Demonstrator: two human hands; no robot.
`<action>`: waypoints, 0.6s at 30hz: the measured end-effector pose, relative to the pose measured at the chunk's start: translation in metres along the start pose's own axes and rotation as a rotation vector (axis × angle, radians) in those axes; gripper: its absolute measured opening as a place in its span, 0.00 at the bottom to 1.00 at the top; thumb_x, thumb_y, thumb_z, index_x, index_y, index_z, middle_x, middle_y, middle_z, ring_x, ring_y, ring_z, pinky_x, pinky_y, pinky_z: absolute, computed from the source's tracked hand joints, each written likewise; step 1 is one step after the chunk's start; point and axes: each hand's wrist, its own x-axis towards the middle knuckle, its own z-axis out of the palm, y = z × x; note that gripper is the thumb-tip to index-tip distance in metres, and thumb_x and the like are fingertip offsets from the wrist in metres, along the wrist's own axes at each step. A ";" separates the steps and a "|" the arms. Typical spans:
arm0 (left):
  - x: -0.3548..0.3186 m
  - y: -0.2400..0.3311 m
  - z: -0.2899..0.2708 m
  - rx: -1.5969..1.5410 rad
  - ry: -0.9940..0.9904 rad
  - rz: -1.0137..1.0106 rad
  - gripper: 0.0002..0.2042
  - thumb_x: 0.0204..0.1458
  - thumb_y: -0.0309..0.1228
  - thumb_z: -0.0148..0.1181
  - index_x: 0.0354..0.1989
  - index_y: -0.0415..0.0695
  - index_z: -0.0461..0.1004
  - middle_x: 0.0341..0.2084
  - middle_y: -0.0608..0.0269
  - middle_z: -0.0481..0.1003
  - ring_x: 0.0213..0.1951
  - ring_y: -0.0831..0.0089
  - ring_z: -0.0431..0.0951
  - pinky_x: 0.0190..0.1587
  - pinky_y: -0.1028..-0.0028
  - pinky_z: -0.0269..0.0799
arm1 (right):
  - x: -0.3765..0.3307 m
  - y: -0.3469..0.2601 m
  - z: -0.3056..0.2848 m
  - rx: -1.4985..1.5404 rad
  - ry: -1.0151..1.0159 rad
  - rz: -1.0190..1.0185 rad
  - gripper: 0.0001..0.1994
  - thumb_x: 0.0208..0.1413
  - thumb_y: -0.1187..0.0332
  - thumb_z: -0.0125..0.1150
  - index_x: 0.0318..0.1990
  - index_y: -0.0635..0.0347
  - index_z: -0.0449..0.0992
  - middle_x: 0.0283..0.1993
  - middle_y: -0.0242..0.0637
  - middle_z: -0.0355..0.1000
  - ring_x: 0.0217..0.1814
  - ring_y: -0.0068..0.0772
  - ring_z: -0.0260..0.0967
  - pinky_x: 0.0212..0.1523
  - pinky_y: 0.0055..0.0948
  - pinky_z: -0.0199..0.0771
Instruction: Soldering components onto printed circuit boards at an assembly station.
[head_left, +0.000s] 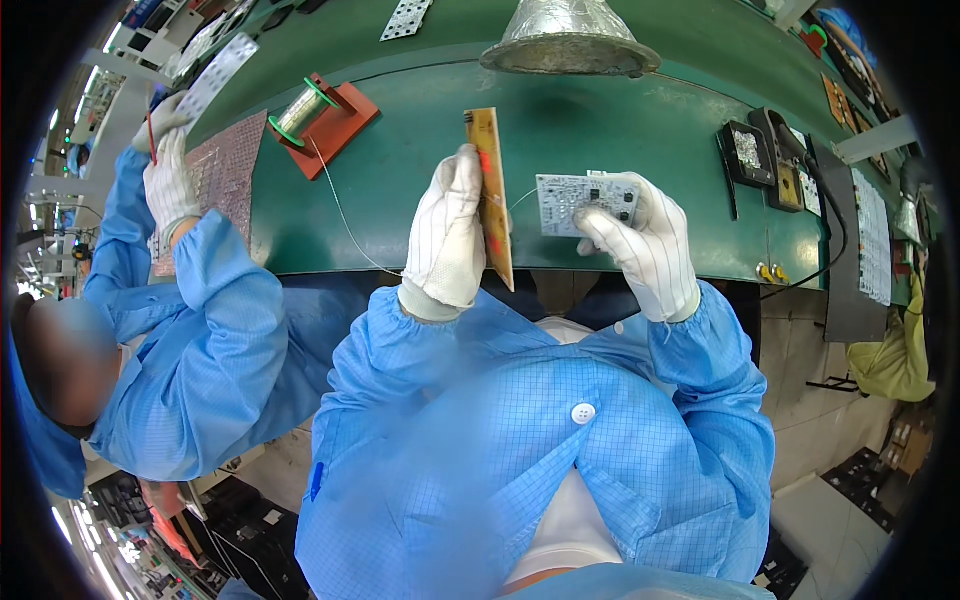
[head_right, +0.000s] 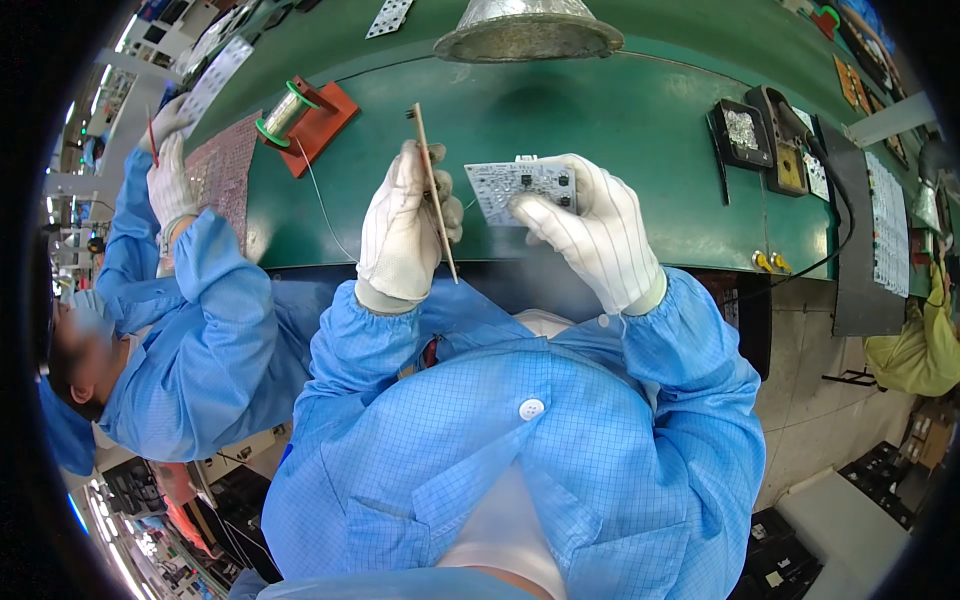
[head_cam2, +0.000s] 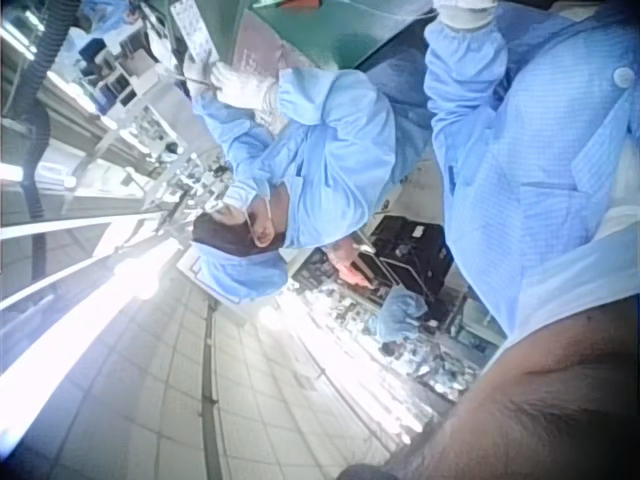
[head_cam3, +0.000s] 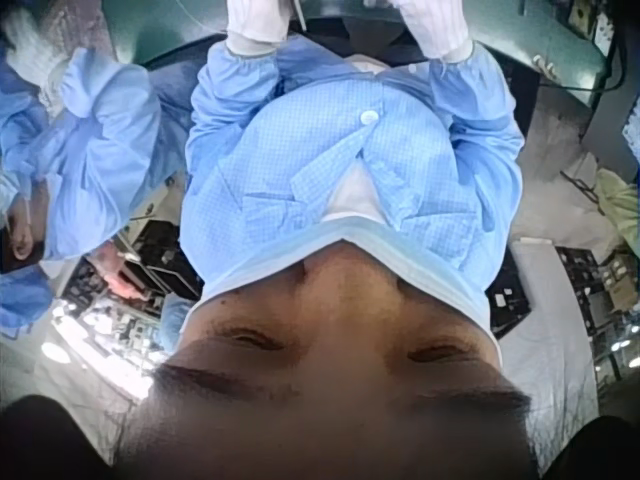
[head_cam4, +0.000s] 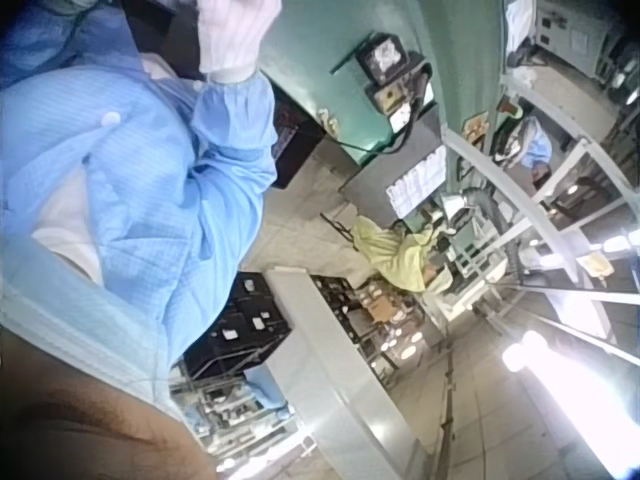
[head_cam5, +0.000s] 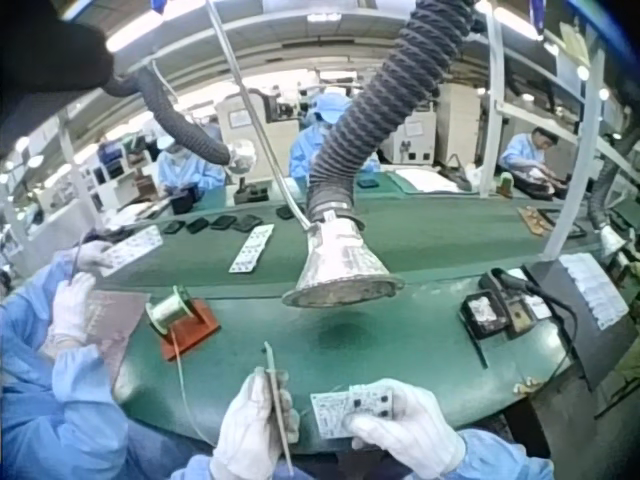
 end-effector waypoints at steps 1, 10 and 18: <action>0.000 -0.001 -0.001 -0.003 0.006 0.003 0.28 0.62 0.55 0.49 0.51 0.37 0.65 0.26 0.71 0.64 0.22 0.80 0.65 0.26 0.78 0.63 | -0.001 0.002 0.001 -0.081 0.053 -0.063 0.15 0.56 0.69 0.62 0.47 0.69 0.72 0.37 0.39 0.76 0.31 0.25 0.73 0.32 0.23 0.74; 0.000 0.009 -0.011 0.117 -0.045 0.118 0.18 0.65 0.38 0.50 0.50 0.31 0.67 0.41 0.59 0.72 0.44 0.77 0.70 0.51 0.78 0.66 | 0.013 0.017 -0.010 -0.587 0.203 -0.747 0.12 0.50 0.77 0.66 0.43 0.66 0.75 0.38 0.43 0.77 0.36 0.36 0.76 0.37 0.30 0.75; 0.004 0.008 -0.003 0.263 0.063 0.035 0.18 0.55 0.36 0.60 0.45 0.33 0.68 0.35 0.55 0.75 0.38 0.72 0.75 0.44 0.74 0.71 | 0.015 -0.008 -0.001 -0.733 0.145 -0.854 0.12 0.47 0.76 0.69 0.40 0.63 0.77 0.37 0.44 0.77 0.36 0.45 0.76 0.36 0.35 0.75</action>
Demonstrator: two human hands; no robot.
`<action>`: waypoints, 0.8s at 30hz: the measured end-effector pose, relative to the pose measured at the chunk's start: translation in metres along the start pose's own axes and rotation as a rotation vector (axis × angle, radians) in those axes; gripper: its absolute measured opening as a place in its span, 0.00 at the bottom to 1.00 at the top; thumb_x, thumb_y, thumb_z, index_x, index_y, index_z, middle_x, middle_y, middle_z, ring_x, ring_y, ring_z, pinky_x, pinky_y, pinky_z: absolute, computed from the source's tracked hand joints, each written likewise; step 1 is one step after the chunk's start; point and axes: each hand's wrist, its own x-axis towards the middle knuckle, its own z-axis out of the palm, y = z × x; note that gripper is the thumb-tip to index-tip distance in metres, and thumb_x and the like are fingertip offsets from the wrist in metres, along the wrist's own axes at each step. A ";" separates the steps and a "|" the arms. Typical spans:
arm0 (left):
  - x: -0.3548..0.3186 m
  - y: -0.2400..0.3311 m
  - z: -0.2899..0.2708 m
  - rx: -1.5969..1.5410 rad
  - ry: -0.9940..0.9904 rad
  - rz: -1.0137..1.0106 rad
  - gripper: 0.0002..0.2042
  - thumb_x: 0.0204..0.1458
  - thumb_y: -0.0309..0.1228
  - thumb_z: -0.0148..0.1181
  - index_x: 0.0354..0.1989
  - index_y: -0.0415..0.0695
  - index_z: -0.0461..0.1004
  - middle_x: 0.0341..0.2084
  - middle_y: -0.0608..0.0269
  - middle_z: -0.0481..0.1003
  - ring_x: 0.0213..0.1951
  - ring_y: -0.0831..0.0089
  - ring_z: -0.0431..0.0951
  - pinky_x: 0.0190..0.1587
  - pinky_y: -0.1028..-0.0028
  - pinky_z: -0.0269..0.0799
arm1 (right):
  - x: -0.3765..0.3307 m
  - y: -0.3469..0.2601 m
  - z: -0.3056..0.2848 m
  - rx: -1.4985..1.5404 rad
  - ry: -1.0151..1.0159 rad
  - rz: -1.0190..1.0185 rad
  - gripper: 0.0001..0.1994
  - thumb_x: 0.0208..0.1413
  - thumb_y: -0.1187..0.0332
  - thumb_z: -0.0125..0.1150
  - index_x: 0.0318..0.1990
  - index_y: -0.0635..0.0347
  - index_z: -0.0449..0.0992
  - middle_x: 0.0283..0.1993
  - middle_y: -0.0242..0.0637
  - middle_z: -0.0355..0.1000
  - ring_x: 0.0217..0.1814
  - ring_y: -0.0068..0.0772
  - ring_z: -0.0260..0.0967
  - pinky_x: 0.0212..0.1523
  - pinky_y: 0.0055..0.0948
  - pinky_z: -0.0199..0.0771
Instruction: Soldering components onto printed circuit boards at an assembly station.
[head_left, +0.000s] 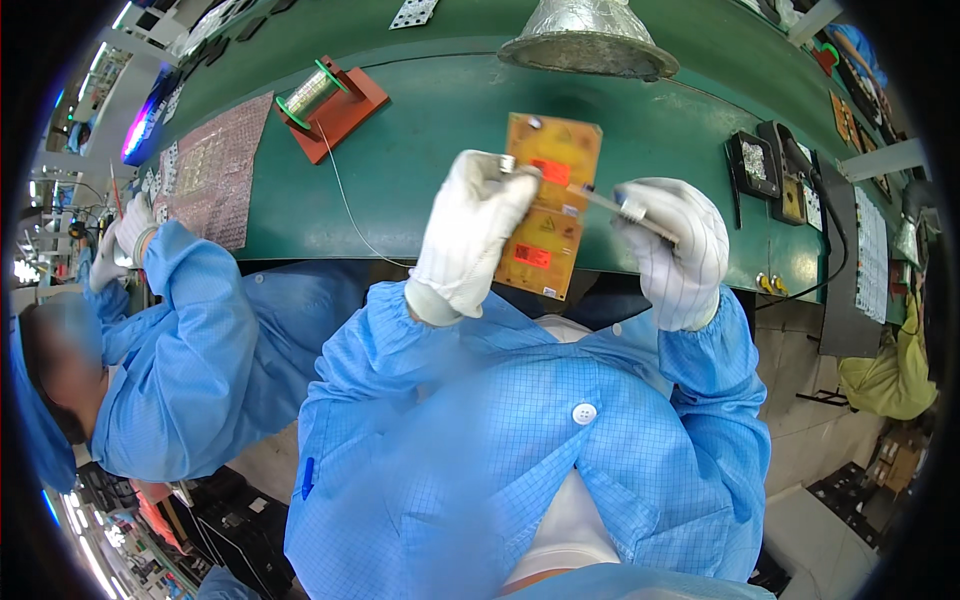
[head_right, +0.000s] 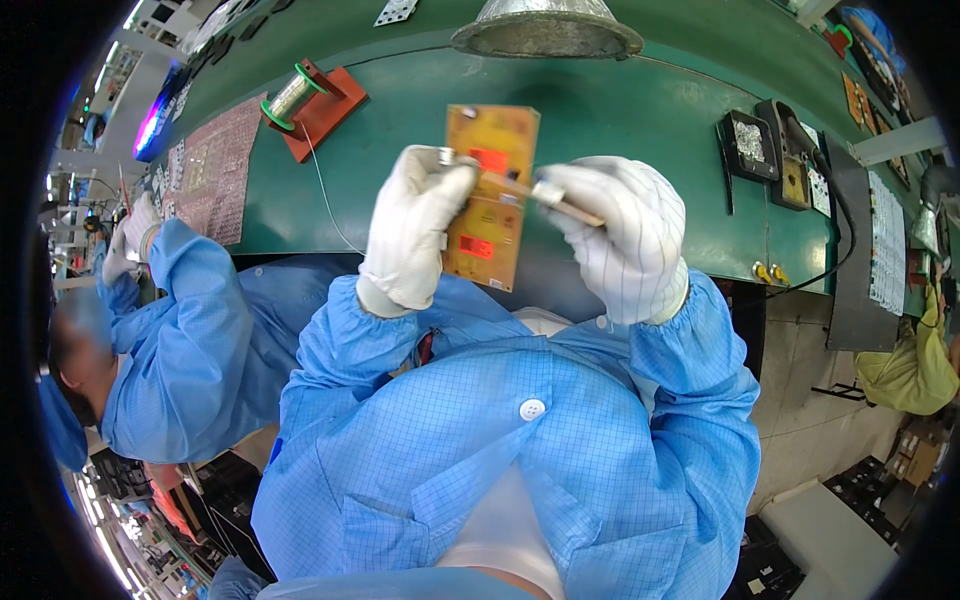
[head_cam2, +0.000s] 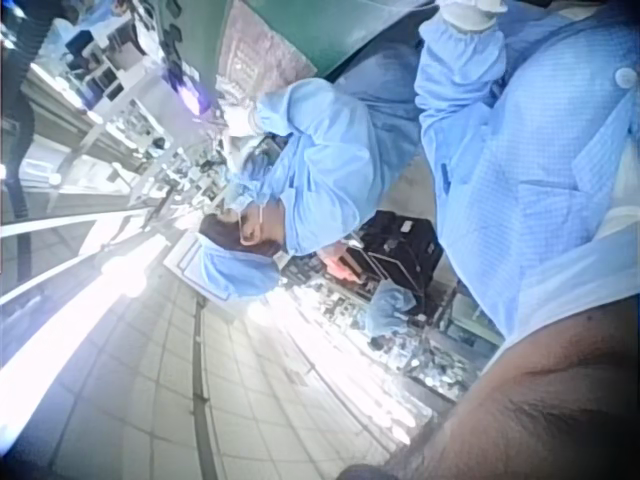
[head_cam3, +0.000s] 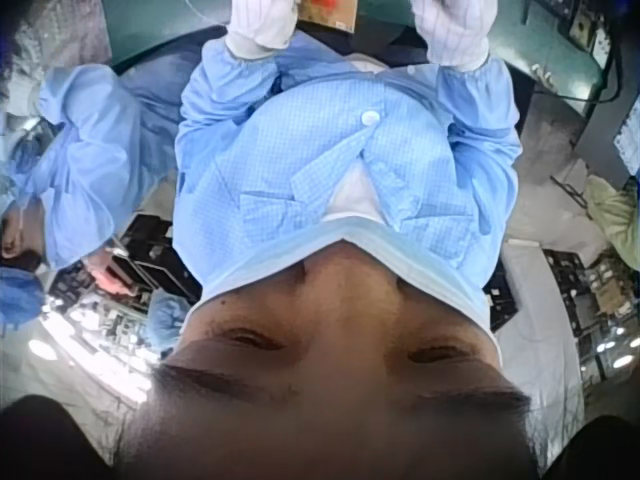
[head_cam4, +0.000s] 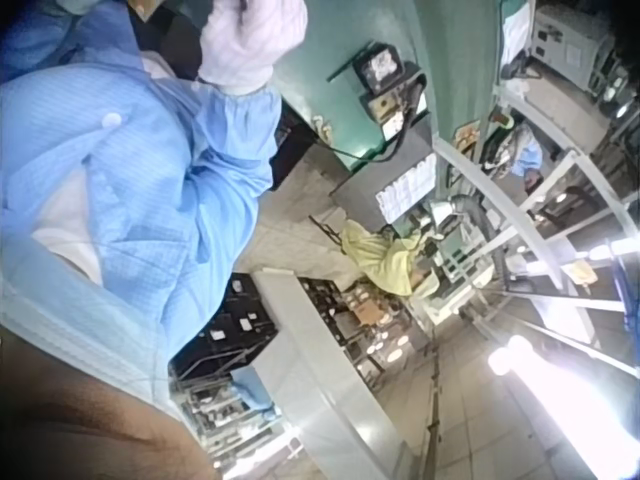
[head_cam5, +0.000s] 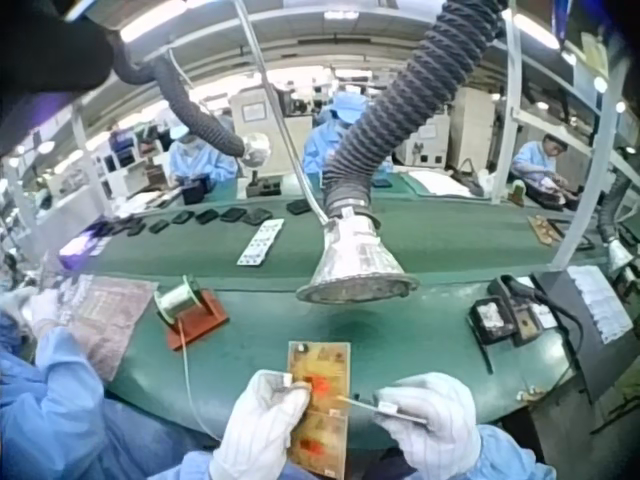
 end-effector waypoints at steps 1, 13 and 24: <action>0.001 -0.002 0.003 0.131 -0.048 -0.030 0.19 0.55 0.36 0.61 0.45 0.32 0.68 0.34 0.55 0.76 0.37 0.72 0.75 0.42 0.73 0.72 | 0.004 -0.004 -0.001 -0.016 -0.031 -0.041 0.11 0.47 0.75 0.69 0.40 0.62 0.77 0.37 0.44 0.77 0.36 0.46 0.76 0.36 0.36 0.75; -0.005 0.007 -0.015 0.242 -0.081 0.273 0.14 0.62 0.34 0.54 0.42 0.33 0.71 0.34 0.64 0.72 0.35 0.77 0.70 0.42 0.77 0.68 | 0.007 -0.005 -0.004 0.954 0.208 0.950 0.15 0.60 0.67 0.57 0.52 0.65 0.68 0.42 0.37 0.74 0.34 0.23 0.70 0.28 0.24 0.65; -0.012 0.013 -0.004 -0.181 -0.018 0.019 0.13 0.63 0.35 0.53 0.47 0.37 0.68 0.32 0.69 0.71 0.34 0.85 0.68 0.40 0.82 0.67 | -0.009 0.004 -0.002 1.207 0.027 0.882 0.25 0.54 0.67 0.59 0.59 0.66 0.66 0.46 0.38 0.76 0.35 0.25 0.73 0.37 0.23 0.72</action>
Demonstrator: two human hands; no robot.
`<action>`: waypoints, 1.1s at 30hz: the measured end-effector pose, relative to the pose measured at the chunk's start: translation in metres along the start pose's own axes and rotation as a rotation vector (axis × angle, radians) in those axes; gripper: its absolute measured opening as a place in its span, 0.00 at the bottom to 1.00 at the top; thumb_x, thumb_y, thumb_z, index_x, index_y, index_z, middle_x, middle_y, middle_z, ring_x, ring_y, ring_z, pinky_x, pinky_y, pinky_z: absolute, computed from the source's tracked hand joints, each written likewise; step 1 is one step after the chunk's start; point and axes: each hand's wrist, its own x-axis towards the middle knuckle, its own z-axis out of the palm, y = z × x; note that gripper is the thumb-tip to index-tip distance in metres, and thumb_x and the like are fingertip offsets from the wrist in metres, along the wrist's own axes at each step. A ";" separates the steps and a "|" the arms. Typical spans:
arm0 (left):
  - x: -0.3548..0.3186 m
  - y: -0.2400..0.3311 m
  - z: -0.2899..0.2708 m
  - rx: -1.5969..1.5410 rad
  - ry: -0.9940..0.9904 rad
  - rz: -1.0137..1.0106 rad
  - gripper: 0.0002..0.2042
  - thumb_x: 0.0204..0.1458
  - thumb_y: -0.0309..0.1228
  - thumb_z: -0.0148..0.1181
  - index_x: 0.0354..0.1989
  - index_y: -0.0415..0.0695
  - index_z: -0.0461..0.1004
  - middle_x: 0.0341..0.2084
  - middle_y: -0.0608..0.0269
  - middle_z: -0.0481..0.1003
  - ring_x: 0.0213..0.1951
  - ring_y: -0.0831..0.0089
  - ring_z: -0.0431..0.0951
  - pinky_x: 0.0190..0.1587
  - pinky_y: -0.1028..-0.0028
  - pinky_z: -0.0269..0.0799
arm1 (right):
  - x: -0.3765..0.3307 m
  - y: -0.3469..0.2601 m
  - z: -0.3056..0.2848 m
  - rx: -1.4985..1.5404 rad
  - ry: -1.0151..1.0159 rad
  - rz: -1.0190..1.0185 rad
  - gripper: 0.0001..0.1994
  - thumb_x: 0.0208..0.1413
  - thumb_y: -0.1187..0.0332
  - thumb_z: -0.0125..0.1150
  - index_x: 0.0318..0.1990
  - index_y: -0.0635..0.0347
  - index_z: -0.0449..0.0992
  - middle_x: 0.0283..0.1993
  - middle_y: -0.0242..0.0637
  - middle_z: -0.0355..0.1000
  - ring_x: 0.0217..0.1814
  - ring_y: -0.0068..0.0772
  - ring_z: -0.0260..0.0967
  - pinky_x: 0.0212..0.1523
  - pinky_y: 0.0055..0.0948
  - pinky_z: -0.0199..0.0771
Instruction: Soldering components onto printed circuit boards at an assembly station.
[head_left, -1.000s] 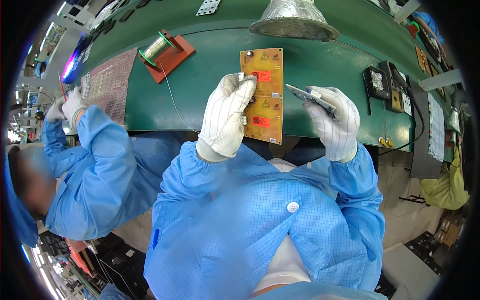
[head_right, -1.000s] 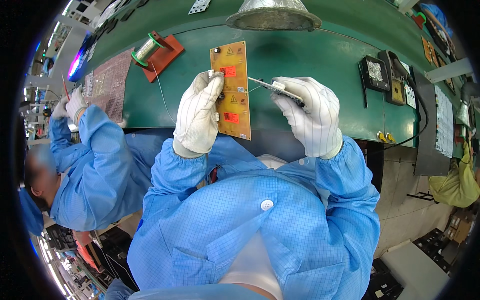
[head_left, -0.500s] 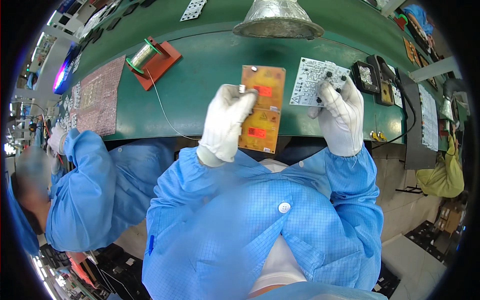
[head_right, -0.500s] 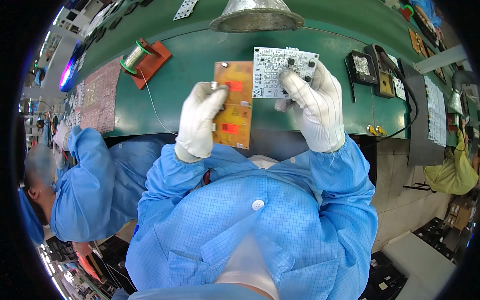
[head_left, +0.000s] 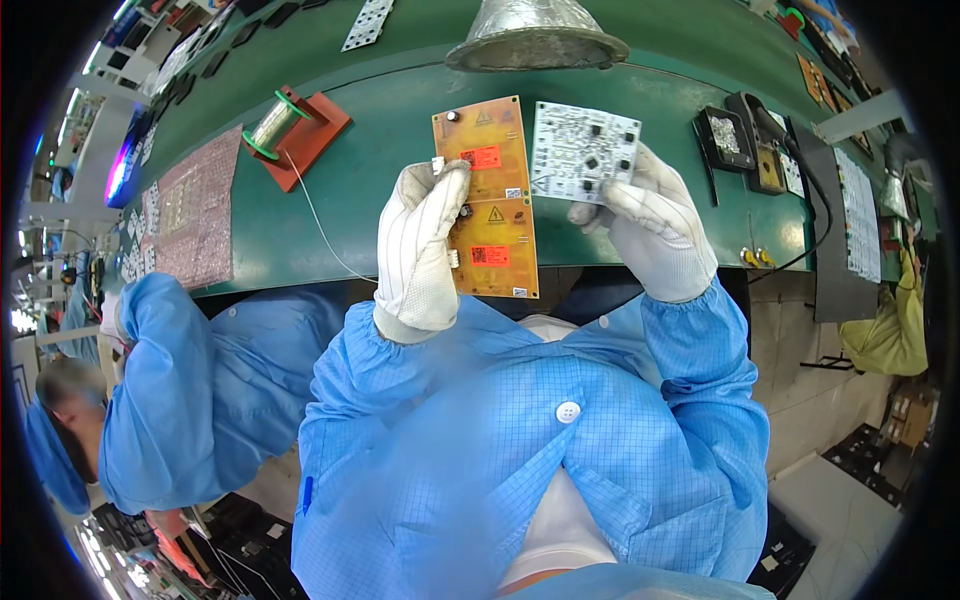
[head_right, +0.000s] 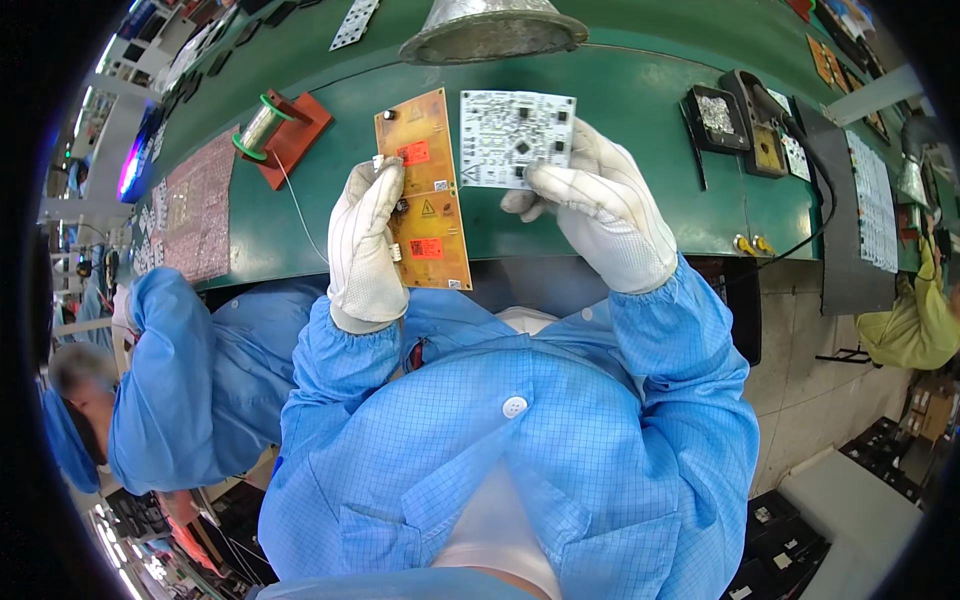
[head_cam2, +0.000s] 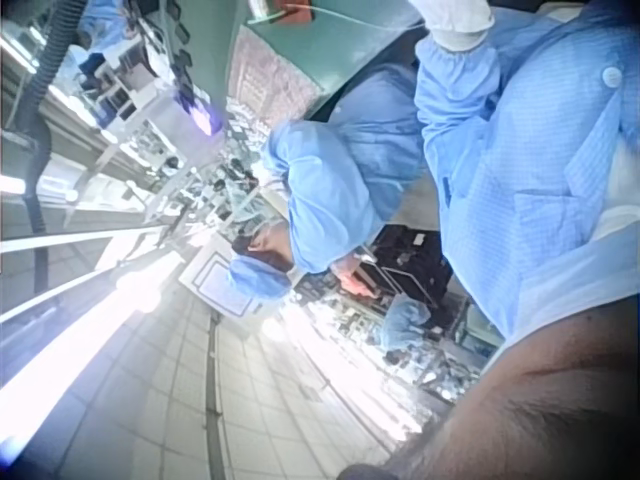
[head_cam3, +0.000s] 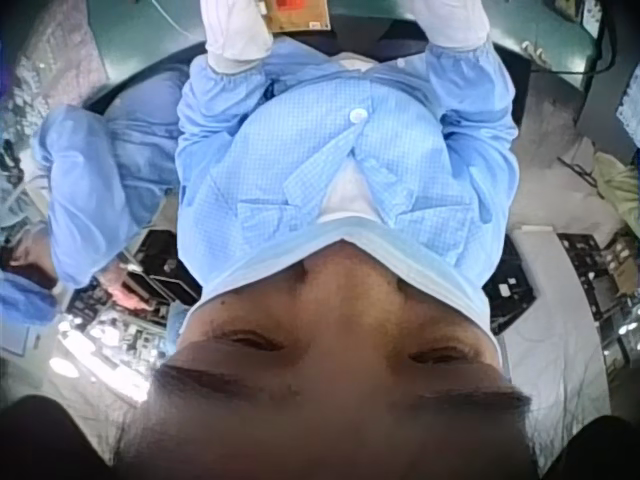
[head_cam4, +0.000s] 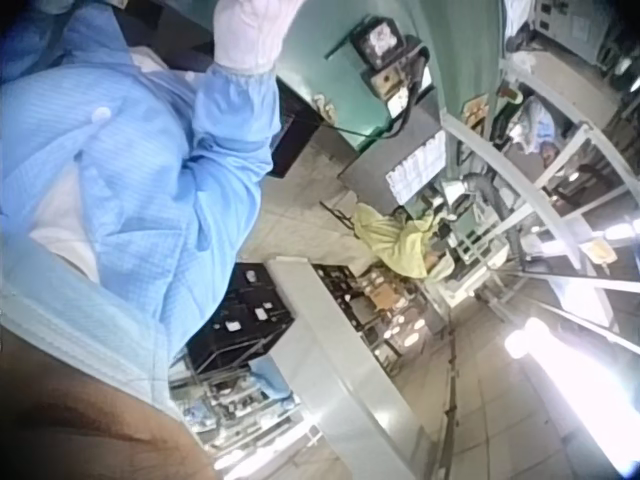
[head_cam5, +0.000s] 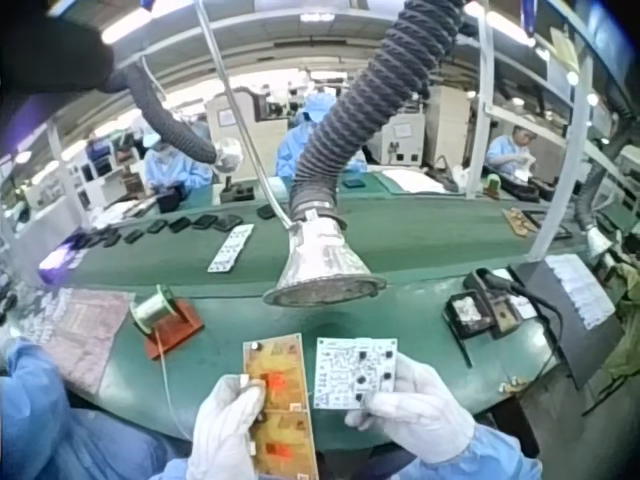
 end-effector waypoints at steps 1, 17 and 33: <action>-0.001 -0.001 0.001 0.003 -0.007 0.003 0.13 0.63 0.35 0.53 0.47 0.37 0.68 0.32 0.69 0.71 0.34 0.85 0.68 0.40 0.82 0.67 | -0.001 0.001 -0.003 0.000 0.004 -0.008 0.25 0.54 0.67 0.59 0.59 0.66 0.66 0.46 0.38 0.76 0.35 0.25 0.73 0.37 0.23 0.72; 0.007 -0.021 -0.012 -0.060 0.008 0.043 0.16 0.64 0.36 0.52 0.50 0.36 0.67 0.37 0.68 0.71 0.39 0.84 0.69 0.47 0.81 0.67 | 0.001 0.024 -0.026 0.155 0.078 0.105 0.21 0.64 0.60 0.54 0.52 0.73 0.69 0.41 0.45 0.75 0.29 0.35 0.72 0.26 0.27 0.70; 0.021 -0.028 -0.030 -0.559 -0.454 -0.625 0.19 0.64 0.39 0.48 0.60 0.43 0.64 0.20 0.67 0.67 0.15 0.80 0.61 0.18 0.78 0.55 | 0.187 0.022 -0.196 0.034 0.402 0.094 0.23 0.66 0.57 0.45 0.58 0.70 0.64 0.55 0.52 0.67 0.53 0.40 0.68 0.50 0.32 0.70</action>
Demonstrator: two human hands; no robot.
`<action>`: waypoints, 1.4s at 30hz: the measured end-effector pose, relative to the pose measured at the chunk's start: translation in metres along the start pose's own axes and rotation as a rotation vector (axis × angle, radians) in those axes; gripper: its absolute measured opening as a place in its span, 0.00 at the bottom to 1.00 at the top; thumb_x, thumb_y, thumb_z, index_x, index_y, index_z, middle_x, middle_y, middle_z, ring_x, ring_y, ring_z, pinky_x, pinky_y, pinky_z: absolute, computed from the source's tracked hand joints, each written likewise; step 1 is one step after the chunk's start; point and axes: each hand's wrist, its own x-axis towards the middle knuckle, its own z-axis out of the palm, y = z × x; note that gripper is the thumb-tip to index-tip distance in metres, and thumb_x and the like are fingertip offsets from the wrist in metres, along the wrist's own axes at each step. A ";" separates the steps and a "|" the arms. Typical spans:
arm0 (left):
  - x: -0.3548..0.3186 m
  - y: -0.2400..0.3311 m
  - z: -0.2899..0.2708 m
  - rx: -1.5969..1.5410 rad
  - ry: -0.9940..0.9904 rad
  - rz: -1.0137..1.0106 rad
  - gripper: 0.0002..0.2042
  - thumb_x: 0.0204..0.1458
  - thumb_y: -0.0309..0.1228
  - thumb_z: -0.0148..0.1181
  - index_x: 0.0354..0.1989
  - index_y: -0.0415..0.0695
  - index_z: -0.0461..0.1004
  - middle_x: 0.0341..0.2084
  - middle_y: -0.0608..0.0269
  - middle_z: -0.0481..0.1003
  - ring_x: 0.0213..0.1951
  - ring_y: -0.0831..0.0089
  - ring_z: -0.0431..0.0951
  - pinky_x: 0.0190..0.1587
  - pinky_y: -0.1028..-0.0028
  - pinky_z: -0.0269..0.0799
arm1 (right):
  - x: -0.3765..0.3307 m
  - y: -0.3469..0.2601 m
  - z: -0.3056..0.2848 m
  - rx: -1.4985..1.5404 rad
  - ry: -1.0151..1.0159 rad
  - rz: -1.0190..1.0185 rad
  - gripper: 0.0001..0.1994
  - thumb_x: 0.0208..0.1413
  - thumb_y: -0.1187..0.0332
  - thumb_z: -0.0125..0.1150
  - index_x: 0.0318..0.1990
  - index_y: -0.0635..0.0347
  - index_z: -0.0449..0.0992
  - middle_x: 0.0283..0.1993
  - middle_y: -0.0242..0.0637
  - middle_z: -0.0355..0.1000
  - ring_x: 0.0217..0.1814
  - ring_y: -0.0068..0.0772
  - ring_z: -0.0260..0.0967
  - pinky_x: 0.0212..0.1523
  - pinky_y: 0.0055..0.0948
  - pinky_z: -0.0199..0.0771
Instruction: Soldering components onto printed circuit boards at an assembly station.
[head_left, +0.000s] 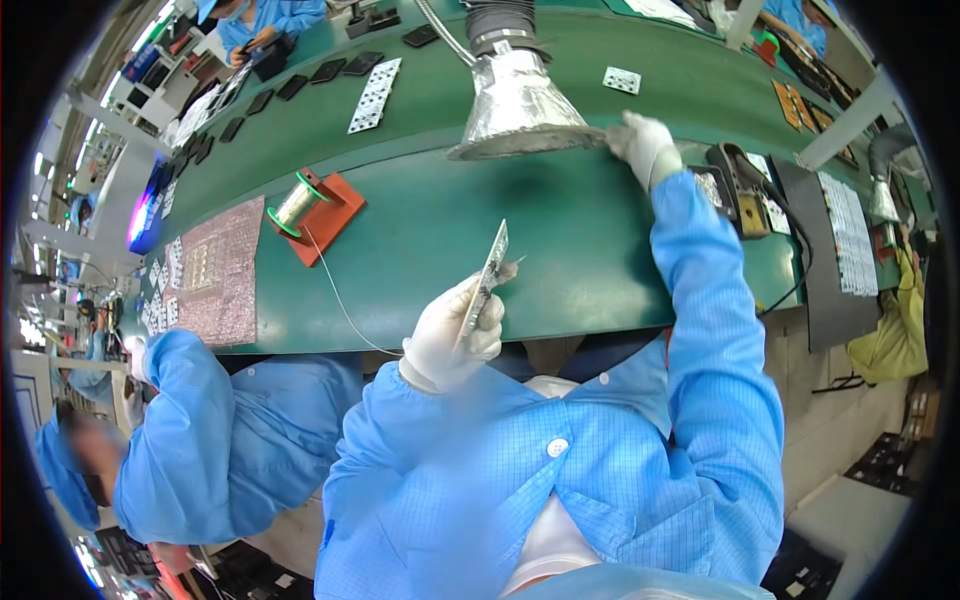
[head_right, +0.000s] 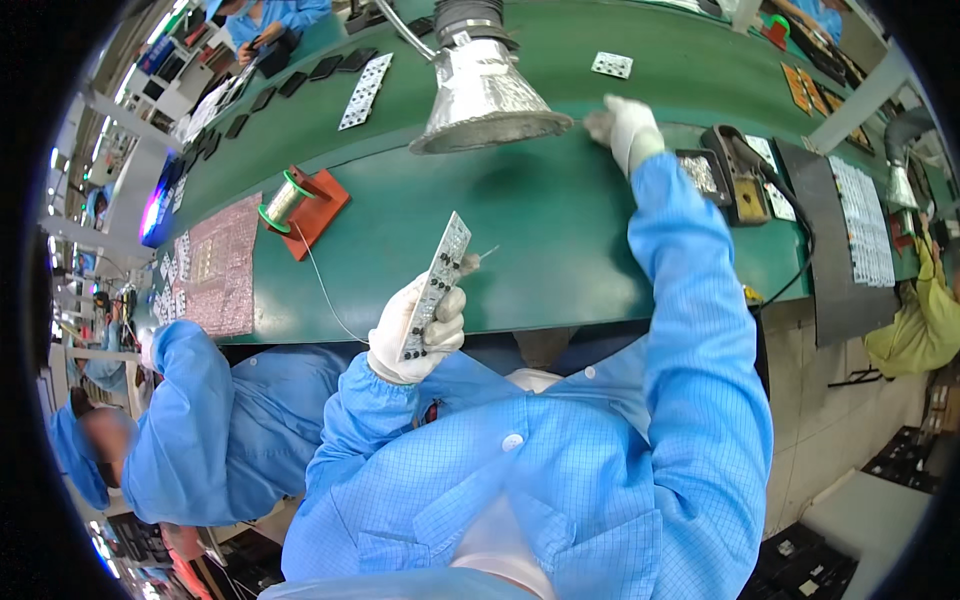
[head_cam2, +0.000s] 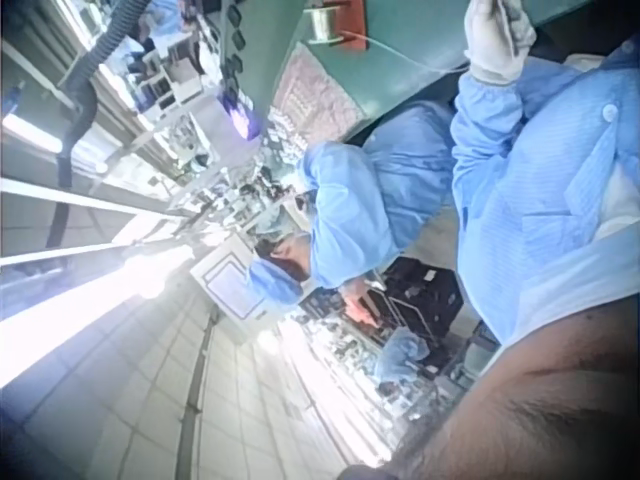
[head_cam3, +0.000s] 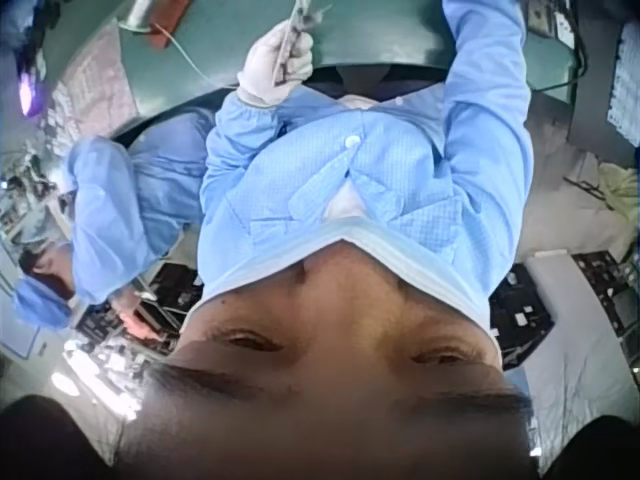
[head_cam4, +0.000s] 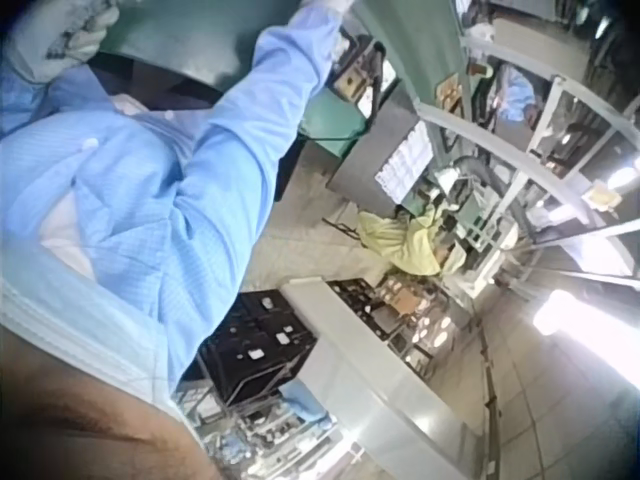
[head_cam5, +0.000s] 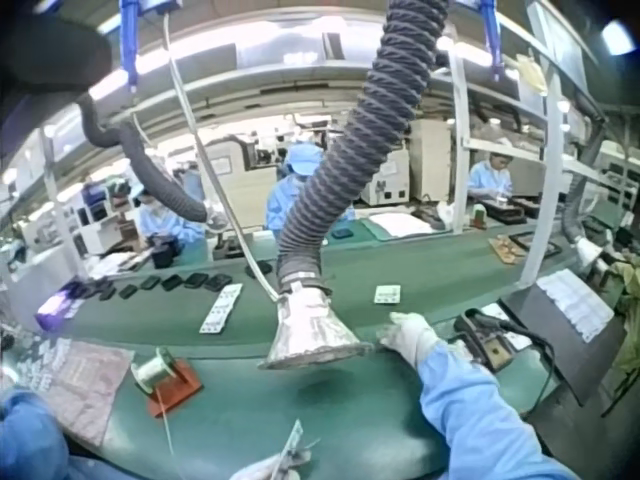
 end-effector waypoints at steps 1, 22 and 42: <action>-0.001 0.000 -0.005 -0.042 -0.002 0.033 0.20 0.65 0.35 0.43 0.63 0.43 0.61 0.22 0.66 0.67 0.14 0.81 0.60 0.17 0.79 0.55 | -0.015 0.014 0.002 -0.303 0.105 -0.176 0.23 0.65 0.57 0.48 0.56 0.70 0.67 0.45 0.48 0.74 0.38 0.34 0.75 0.36 0.30 0.75; 0.032 -0.018 -0.007 0.855 -0.253 0.554 0.53 0.47 0.75 0.40 0.64 0.33 0.53 0.48 0.46 0.72 0.42 0.64 0.78 0.41 0.70 0.76 | -0.218 0.018 0.092 -0.094 -0.192 -0.123 0.19 0.58 0.59 0.59 0.49 0.66 0.72 0.34 0.33 0.75 0.25 0.16 0.67 0.24 0.14 0.64; 0.005 -0.013 0.057 0.497 0.403 0.579 0.14 0.62 0.36 0.53 0.41 0.34 0.73 0.21 0.64 0.72 0.17 0.80 0.70 0.20 0.80 0.63 | -0.252 0.029 0.107 -0.203 -0.096 -0.152 0.14 0.58 0.62 0.60 0.36 0.67 0.73 0.23 0.34 0.70 0.19 0.19 0.64 0.19 0.20 0.64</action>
